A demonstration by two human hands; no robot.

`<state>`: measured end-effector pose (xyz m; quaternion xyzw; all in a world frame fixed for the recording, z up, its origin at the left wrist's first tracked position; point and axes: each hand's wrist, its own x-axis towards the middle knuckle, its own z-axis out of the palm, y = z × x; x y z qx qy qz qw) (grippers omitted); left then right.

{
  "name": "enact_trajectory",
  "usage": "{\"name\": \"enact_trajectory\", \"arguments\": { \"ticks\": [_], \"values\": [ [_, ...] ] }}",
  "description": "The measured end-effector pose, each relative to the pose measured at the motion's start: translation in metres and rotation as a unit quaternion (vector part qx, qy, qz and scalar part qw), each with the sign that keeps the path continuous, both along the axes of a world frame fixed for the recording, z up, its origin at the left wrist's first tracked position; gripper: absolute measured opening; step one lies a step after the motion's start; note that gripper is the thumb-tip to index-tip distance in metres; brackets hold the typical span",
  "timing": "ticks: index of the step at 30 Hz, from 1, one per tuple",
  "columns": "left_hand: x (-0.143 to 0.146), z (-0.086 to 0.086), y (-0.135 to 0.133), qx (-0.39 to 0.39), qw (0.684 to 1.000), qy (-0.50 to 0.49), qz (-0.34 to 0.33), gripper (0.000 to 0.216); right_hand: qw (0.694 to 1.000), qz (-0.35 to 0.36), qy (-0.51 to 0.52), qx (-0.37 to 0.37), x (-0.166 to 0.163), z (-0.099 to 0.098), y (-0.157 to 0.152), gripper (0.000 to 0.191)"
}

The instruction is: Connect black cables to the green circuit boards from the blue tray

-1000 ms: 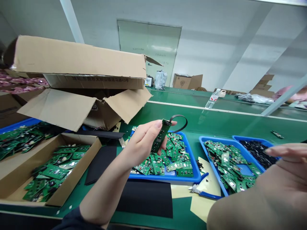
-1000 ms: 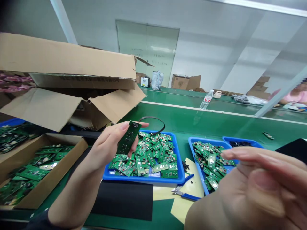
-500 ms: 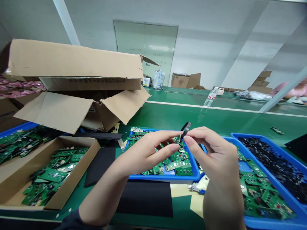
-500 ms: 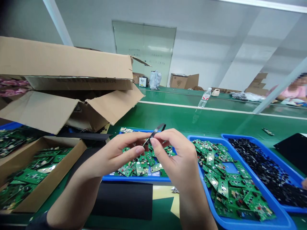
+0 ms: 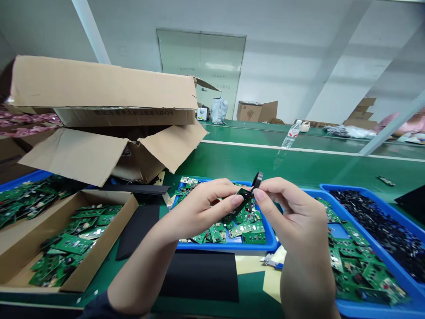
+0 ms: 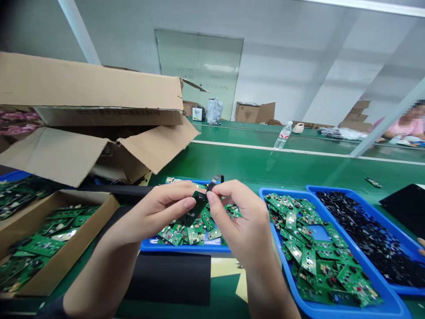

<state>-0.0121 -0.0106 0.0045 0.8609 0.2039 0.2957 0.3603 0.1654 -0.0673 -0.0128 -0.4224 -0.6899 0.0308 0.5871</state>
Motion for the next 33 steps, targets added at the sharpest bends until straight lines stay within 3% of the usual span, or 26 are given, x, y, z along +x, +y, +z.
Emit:
{"name": "enact_trajectory", "arguments": {
  "ticks": [6,10,21,28,33],
  "values": [
    [-0.004,-0.001,0.004,-0.098,0.994,-0.001,-0.054,0.035,1.0,0.022,-0.008,-0.003,0.004,0.0,0.004,0.012],
    [-0.003,-0.006,0.003,-0.135,0.99,-0.036,-0.03,0.038,0.999,0.036,-0.017,0.01,0.007,0.0,0.002,0.013],
    [0.001,-0.005,-0.001,-0.095,0.993,-0.068,0.03,0.021,0.993,0.009,-0.064,0.099,0.003,-0.002,0.004,0.018],
    [0.004,-0.003,-0.006,-0.161,0.981,-0.089,0.066,0.028,0.995,0.029,-0.07,0.06,0.006,-0.002,0.007,0.019],
    [0.008,-0.005,-0.006,-0.226,0.967,-0.107,0.043,0.031,0.991,-0.009,-0.074,0.107,0.002,-0.003,0.01,0.012]
  ]
}}
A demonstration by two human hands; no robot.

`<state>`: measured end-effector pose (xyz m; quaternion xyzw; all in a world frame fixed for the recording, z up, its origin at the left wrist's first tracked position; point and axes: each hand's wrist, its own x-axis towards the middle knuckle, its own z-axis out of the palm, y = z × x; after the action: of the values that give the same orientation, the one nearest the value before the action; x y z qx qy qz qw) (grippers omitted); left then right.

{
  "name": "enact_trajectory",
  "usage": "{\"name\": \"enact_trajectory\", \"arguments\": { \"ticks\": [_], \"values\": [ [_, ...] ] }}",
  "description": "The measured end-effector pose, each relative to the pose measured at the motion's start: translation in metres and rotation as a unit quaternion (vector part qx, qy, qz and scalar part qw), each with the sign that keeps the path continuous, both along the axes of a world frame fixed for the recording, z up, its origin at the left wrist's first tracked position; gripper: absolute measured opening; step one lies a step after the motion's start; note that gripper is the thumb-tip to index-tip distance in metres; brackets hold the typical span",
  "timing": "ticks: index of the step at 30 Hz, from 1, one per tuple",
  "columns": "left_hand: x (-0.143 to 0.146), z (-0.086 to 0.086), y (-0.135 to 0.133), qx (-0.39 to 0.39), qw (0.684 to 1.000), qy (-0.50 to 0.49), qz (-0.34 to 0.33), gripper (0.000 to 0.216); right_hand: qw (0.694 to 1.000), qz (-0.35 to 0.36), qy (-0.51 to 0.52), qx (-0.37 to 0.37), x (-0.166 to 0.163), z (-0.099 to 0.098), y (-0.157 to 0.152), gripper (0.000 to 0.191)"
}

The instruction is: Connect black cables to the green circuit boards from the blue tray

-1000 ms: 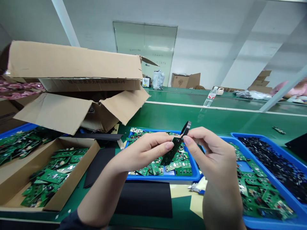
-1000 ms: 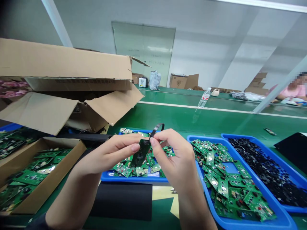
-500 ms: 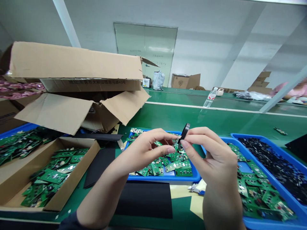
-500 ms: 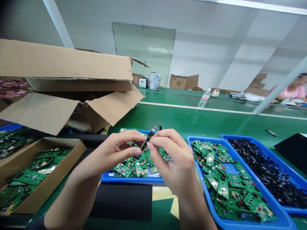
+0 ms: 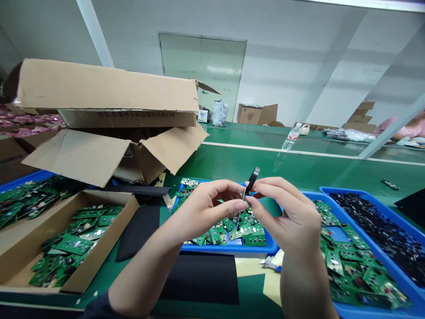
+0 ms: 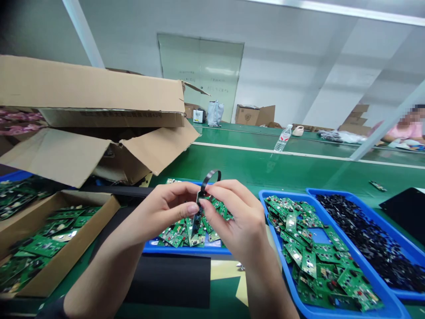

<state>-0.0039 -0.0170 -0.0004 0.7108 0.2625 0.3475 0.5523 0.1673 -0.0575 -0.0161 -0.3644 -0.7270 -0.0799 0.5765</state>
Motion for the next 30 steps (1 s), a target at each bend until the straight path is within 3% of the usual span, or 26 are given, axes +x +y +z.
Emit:
{"name": "enact_trajectory", "arguments": {
  "ticks": [11,16,19,26,30],
  "values": [
    [0.0017,-0.0021,-0.0007,-0.013,0.998,-0.045,-0.031,0.035,0.995,-0.028,-0.016,0.094,-0.0046,-0.0027,0.005,0.02],
    [0.0024,-0.0014,-0.0006,-0.009,0.999,-0.043,-0.001,0.035,0.998,0.033,0.043,0.012,-0.003,-0.0022,0.0046,0.018],
    [0.0025,-0.0011,-0.0003,0.031,0.999,-0.01,0.03,0.033,0.993,0.077,0.081,-0.043,0.0006,-0.0025,0.0024,0.022],
    [0.0033,-0.0003,0.0003,0.095,0.992,0.015,0.082,0.032,0.996,0.073,0.058,0.004,0.0006,0.0005,0.0,0.018],
    [0.0008,0.0012,-0.0009,0.087,0.994,0.015,0.06,0.029,0.996,0.074,0.04,0.029,-0.0013,0.0,-0.0003,0.023]
  ]
}}
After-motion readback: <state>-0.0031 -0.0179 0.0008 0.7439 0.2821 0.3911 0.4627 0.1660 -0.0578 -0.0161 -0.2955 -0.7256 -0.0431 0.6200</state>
